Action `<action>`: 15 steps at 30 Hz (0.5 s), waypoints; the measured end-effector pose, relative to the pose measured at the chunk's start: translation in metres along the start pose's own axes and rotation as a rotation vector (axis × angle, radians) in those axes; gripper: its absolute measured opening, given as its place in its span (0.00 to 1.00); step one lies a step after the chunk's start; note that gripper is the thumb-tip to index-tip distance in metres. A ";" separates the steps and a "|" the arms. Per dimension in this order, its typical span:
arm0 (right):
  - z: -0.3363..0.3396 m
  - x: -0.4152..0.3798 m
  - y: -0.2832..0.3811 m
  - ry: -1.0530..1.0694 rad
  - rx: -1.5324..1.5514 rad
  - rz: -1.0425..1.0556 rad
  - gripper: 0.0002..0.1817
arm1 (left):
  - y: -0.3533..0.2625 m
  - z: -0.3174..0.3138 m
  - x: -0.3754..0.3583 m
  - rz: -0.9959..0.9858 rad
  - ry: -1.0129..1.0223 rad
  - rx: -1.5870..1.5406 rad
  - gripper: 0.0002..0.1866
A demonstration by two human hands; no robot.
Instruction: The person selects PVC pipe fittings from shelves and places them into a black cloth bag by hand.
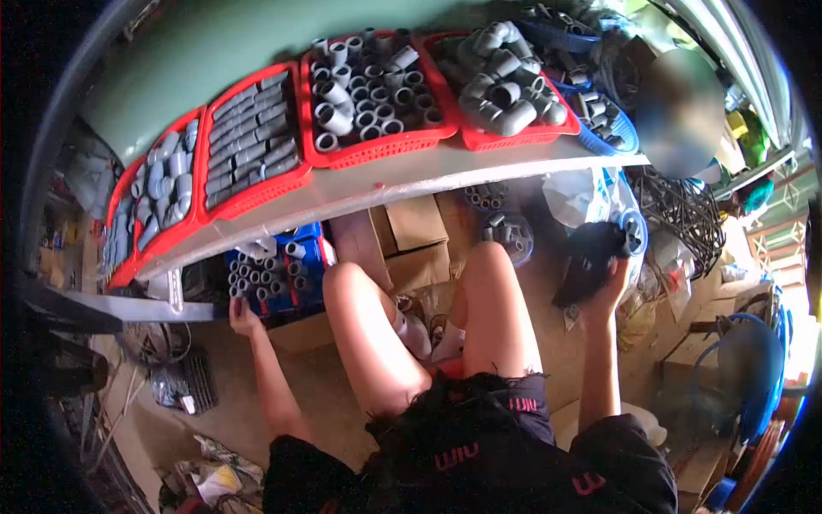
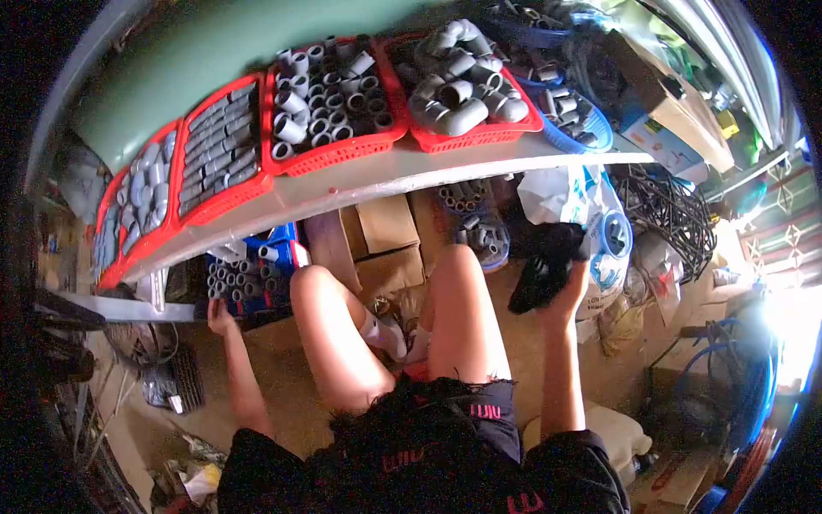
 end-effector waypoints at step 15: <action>-0.049 0.258 0.089 -0.011 -2.144 -0.104 0.28 | -0.102 0.028 -0.184 0.281 0.340 -0.441 0.15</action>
Point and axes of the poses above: each hand's wrist, its own x-axis towards the middle knuckle, its own z-axis out of the back of the hand, y = z × x, the point moved 7 cm from there along x, towards the middle knuckle, and after that the axes turned 13 degrees about y, right-handed, at the moved point
